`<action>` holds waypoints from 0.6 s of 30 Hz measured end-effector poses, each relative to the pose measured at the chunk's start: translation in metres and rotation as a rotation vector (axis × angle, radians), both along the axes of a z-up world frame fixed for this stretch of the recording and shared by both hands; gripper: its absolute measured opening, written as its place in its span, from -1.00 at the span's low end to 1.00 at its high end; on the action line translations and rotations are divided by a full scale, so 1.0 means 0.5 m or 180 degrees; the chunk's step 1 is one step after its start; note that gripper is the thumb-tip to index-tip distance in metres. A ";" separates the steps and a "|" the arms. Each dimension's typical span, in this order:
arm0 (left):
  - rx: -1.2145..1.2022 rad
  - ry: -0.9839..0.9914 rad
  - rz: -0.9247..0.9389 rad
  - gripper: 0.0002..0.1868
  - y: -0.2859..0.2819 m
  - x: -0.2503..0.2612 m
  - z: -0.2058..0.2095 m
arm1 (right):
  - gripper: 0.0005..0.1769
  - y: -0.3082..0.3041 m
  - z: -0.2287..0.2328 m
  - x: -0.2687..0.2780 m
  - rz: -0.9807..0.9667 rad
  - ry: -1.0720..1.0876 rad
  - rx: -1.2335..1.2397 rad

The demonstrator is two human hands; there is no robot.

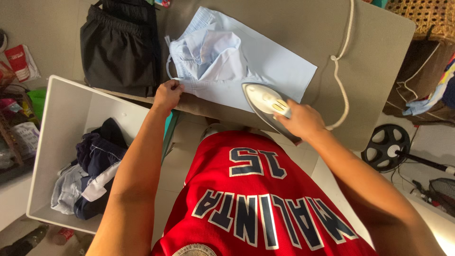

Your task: The person irons a pair of light blue shorts on a table. They repeatedly smooth the fabric with their hands, use a white iron to press the garment, and fold the shorts into a neat stack.

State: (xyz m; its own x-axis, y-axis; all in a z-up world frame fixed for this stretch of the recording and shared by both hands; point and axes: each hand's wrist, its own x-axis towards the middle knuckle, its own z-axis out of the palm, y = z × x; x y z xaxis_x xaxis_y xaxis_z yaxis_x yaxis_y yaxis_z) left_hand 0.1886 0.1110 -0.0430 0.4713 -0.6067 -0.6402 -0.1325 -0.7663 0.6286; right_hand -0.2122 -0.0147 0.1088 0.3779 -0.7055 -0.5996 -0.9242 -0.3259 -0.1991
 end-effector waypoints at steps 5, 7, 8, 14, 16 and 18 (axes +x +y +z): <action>-0.0308 0.0116 -0.0047 -0.74 0.004 0.004 -0.012 | -0.31 0.011 0.008 -0.154 -0.0189 0.0373 0.0165; -0.0287 0.0229 -0.0025 -0.74 0.007 0.010 -0.020 | -0.31 0.006 0.002 -0.176 -0.0091 0.0343 0.0132; -0.0218 0.0324 0.0025 -0.75 0.007 0.015 -0.023 | -0.31 0.007 0.001 -0.178 -0.0043 0.0331 0.0115; -0.0136 0.0379 -0.0033 -0.78 0.006 0.026 -0.017 | -0.35 -0.009 0.022 -0.060 0.0224 0.0456 0.0252; -0.0096 0.0275 -0.0079 -0.77 0.007 0.023 -0.014 | -0.31 -0.006 0.024 0.006 0.0422 0.0176 0.0156; -0.0111 0.0310 -0.0057 -0.78 0.008 0.020 -0.014 | -0.31 0.001 0.025 0.069 0.0576 0.0010 0.0143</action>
